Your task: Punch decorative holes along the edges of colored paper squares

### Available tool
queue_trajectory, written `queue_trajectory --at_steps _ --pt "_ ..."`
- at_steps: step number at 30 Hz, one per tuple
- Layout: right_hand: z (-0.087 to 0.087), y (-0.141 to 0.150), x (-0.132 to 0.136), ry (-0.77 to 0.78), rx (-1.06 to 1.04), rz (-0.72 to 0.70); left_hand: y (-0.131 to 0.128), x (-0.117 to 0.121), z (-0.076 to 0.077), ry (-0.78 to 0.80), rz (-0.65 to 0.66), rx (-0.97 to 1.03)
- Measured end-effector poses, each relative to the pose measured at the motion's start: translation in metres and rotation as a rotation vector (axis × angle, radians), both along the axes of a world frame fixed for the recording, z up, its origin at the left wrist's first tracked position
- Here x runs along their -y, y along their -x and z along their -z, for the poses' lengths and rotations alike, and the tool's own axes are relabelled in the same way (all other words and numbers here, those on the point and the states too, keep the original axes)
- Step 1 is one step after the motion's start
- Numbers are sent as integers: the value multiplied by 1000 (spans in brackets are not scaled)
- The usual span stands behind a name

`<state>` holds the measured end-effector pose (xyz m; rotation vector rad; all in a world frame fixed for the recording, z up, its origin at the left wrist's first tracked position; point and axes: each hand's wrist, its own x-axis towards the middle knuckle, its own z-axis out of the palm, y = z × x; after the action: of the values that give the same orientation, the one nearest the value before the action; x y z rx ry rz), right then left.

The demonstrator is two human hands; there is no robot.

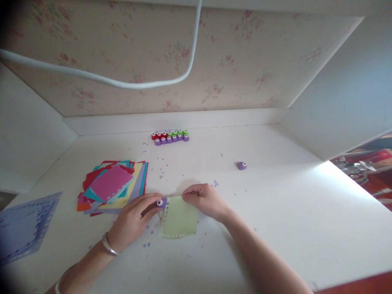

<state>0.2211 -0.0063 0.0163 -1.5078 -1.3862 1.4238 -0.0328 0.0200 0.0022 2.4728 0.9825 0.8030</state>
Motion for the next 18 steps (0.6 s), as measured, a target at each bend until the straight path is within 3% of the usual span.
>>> queue_trajectory --at_steps 18 --pt "2 0 -1 26 13 59 0 -1 1 -12 11 13"
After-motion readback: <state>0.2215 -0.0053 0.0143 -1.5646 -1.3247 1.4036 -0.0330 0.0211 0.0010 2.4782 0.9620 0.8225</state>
